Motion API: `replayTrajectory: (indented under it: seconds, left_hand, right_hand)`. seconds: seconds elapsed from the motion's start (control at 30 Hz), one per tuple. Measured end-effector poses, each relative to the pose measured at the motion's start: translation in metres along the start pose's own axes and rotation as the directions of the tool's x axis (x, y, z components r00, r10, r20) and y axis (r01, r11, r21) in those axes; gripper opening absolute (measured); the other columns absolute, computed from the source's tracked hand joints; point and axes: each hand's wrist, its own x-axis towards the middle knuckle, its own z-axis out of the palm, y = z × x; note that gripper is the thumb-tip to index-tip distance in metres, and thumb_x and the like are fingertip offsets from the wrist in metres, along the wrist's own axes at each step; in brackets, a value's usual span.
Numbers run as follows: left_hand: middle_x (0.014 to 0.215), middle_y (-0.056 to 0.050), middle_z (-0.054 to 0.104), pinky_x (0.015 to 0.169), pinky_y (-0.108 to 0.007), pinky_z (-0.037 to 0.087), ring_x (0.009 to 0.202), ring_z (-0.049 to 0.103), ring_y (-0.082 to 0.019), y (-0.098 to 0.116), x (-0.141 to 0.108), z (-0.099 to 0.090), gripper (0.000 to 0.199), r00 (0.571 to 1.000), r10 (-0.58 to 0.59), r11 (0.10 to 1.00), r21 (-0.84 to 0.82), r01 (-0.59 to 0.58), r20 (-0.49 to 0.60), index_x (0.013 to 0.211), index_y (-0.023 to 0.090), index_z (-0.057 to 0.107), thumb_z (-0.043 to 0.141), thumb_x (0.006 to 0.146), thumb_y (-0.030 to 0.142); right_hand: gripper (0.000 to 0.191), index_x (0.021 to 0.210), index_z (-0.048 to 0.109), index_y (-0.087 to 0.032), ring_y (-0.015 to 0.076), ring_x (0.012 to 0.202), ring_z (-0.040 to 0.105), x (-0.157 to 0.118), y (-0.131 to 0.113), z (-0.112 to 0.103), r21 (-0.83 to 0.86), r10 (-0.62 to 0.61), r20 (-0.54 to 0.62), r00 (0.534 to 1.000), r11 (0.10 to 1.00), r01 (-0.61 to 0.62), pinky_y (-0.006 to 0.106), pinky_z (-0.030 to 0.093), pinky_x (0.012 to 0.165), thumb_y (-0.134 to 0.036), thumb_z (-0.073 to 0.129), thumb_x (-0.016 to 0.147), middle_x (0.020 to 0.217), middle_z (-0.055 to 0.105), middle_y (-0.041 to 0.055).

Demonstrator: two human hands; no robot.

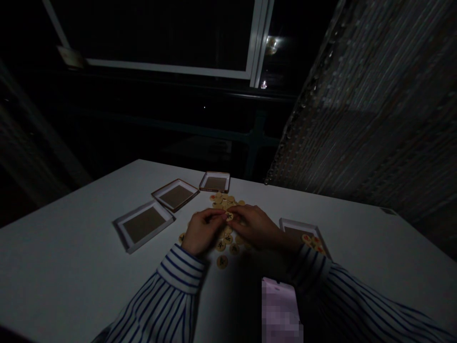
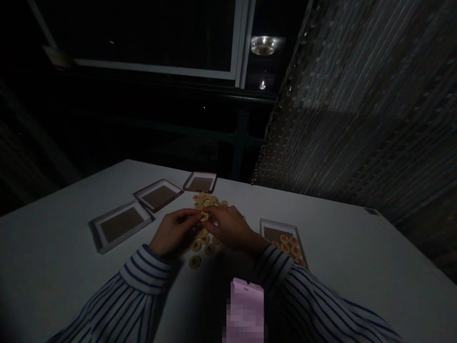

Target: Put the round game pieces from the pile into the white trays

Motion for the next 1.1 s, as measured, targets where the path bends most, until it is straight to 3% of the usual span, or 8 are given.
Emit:
replayTrajectory:
  seconds: [0.2, 0.3, 0.43, 0.7, 1.1]
  left_hand:
    - [0.081, -0.007, 0.068, 0.07, -0.029, 0.046, 0.075, 0.061, -0.019, 0.001, 0.002, -0.003, 0.031, 0.998, 0.058, 0.997, 0.047, -0.056, -0.038, 0.084, 0.014, 0.066, 0.057, 0.068, 0.039]
    - [0.08, -0.007, 0.067, 0.069, -0.029, 0.046, 0.074, 0.061, -0.018, 0.007, 0.003, -0.011, 0.032, 0.986, 0.089, 0.992, 0.097, -0.075, -0.143, 0.085, 0.013, 0.065, 0.055, 0.069, 0.039]
    - [0.08, -0.007, 0.067, 0.067, -0.03, 0.046, 0.072, 0.061, -0.018, 0.018, 0.003, -0.026, 0.034, 0.934, 0.088, 0.992, 0.119, -0.049, -0.347, 0.085, 0.013, 0.065, 0.054, 0.069, 0.04]
    - [0.081, -0.006, 0.066, 0.069, -0.029, 0.046, 0.074, 0.059, -0.017, 0.02, 0.006, -0.042, 0.031, 0.857, 0.118, 0.989, 0.135, -0.057, -0.501, 0.085, 0.014, 0.064, 0.052, 0.07, 0.038]
    - [0.08, -0.006, 0.065, 0.066, -0.027, 0.046, 0.073, 0.059, -0.017, 0.015, 0.007, -0.044, 0.033, 0.834, 0.133, 0.99, 0.112, -0.086, -0.536, 0.088, 0.014, 0.063, 0.053, 0.07, 0.04]
  right_hand:
    - [0.029, 0.103, 0.056, -0.017, 0.017, 0.093, 0.05, -0.001, 0.007, 0.003, -0.128, 0.003, 0.005, 1.0, 0.992, -0.002, 0.028, 0.033, 0.08, -0.031, 0.048, 0.079, 0.097, 0.06, 0.0057]
    - [0.029, 0.102, 0.056, -0.016, 0.0177, 0.093, 0.048, -0.003, 0.013, 0.005, -0.182, 0.046, 0.027, 0.999, 0.983, -0.04, 0.029, 0.032, 0.081, -0.032, 0.049, 0.078, 0.098, 0.058, 0.0069]
    - [0.028, 0.101, 0.056, -0.017, 0.0187, 0.092, 0.048, -0.004, 0.017, 0.006, -0.23, 0.084, 0.103, 0.991, 0.971, -0.059, 0.029, 0.032, 0.079, -0.03, 0.048, 0.078, 0.098, 0.058, 0.0066]
    - [0.024, 0.097, 0.057, -0.018, 0.0194, 0.09, 0.05, -0.003, 0.014, 0.004, -0.276, 0.152, 0.2, 0.968, 0.957, -0.093, 0.029, 0.03, 0.076, -0.028, 0.046, 0.077, 0.095, 0.06, 0.0066]
    - [0.022, 0.09, 0.059, -0.019, 0.0204, 0.089, 0.052, -0.003, 0.013, 0.005, -0.363, 0.092, 0.208, 0.974, 0.932, -0.011, 0.032, 0.031, 0.074, -0.028, 0.042, 0.079, 0.092, 0.062, 0.0067]
